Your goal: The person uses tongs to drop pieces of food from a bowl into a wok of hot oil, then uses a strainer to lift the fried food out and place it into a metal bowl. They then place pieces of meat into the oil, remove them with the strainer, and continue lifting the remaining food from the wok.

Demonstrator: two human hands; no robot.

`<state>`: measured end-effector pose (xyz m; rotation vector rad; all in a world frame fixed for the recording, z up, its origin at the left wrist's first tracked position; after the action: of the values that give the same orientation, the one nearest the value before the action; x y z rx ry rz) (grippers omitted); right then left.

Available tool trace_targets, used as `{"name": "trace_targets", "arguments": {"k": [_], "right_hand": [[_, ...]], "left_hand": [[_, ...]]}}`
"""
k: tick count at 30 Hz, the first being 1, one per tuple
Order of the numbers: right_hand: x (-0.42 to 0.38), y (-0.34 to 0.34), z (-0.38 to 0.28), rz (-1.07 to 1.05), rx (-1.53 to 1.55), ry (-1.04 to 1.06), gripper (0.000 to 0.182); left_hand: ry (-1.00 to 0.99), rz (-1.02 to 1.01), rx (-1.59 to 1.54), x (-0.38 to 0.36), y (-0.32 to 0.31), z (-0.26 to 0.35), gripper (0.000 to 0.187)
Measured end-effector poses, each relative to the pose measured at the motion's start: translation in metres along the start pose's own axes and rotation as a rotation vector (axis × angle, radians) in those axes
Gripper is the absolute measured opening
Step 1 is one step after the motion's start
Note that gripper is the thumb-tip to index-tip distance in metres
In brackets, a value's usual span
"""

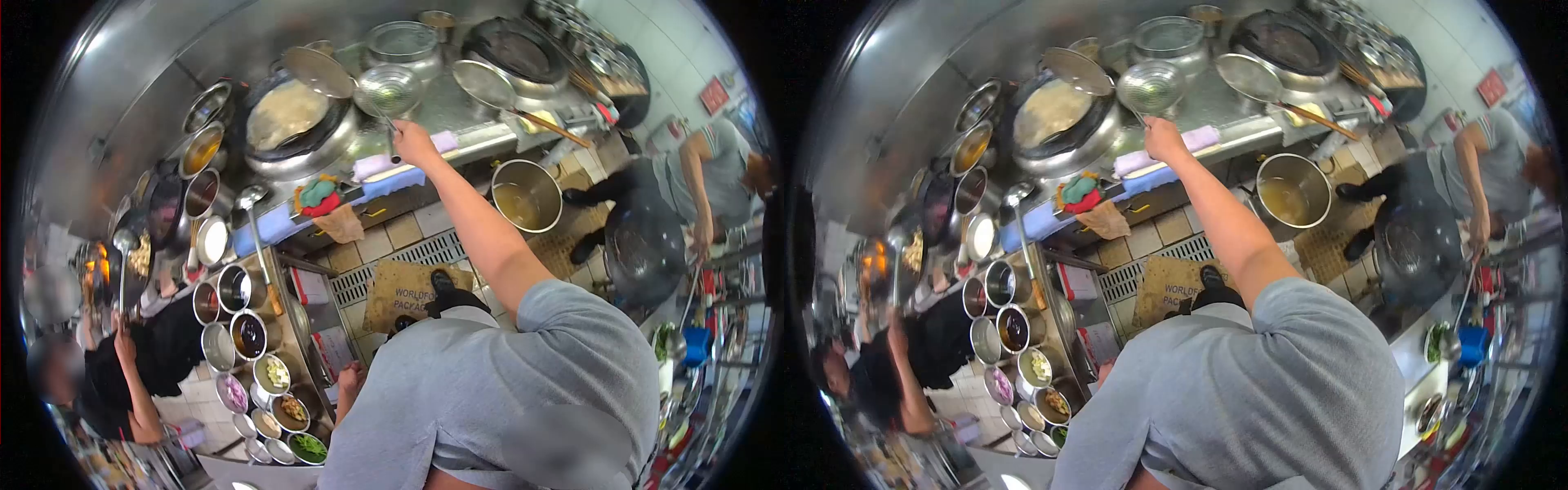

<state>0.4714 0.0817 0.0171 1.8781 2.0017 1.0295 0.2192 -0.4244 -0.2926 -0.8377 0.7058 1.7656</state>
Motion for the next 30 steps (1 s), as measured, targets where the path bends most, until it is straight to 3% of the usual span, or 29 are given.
{"name": "trace_targets", "arguments": {"k": [3,5,7,9,11,14,15,16,17,21,23,24,26,30], "right_hand": [[-0.003,0.033,0.021,0.162,0.302,-0.007,0.02],[0.001,0.07,0.021,0.275,0.186,-0.061,0.024],[0.02,0.09,0.036,0.327,0.106,-0.053,0.028],[0.063,0.094,0.065,0.382,-0.124,-0.139,0.025],[0.108,0.085,0.108,0.419,-0.145,-0.099,0.025],[0.158,0.078,0.181,0.176,-0.315,-0.232,0.029],[0.155,0.089,0.18,0.177,-0.262,-0.282,0.029],[0.149,0.095,0.182,0.212,-0.342,-0.108,0.031],[0.138,0.108,0.156,0.255,-0.156,-0.222,0.031],[0.149,0.099,0.196,0.199,-0.222,-0.197,0.036],[0.15,0.114,0.193,0.179,-0.179,-0.18,0.038],[0.152,0.121,0.188,0.162,-0.134,-0.159,0.039],[0.141,0.12,0.176,0.2,-0.137,-0.177,0.039],[0.15,0.103,0.197,0.149,-0.113,-0.216,0.037]], "left_hand": [[-0.121,-0.106,0.01,0.022,-0.015,0.06,0.015],[-0.192,-0.185,0.0,0.039,-0.041,0.109,0.016],[-0.181,-0.081,0.026,0.033,-0.092,0.179,0.021],[-0.207,-0.273,0.075,0.029,-0.142,0.255,0.037],[-0.233,-0.331,0.045,0.04,-0.191,0.32,0.045],[-0.298,-0.347,-0.038,0.069,-0.252,0.402,0.053],[-0.265,-0.321,-0.107,0.088,-0.267,0.418,0.053],[-0.227,-0.299,-0.15,0.086,-0.28,0.438,0.053],[-0.19,-0.289,-0.197,0.084,-0.292,0.459,0.053],[-0.024,-0.44,-0.301,0.124,-0.315,0.482,0.052],[0.07,-0.246,-0.293,0.113,-0.32,0.498,0.048],[0.066,-0.251,-0.29,0.113,-0.323,0.501,0.048],[-0.111,-0.011,-0.098,0.11,-0.322,0.493,0.046],[-0.133,0.103,-0.268,0.128,-0.323,0.494,0.046]]}}
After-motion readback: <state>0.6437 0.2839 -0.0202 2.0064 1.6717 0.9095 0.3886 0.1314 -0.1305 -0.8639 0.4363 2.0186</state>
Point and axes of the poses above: each hand's wrist, its own x-axis towards the middle knuckle, its own y-axis out of the back of the hand, z = x × y, the point moved 2 cm from there along x, towards the middle knuckle, and after that the axes turned 9 degrees about x, right-handed, at the moved point
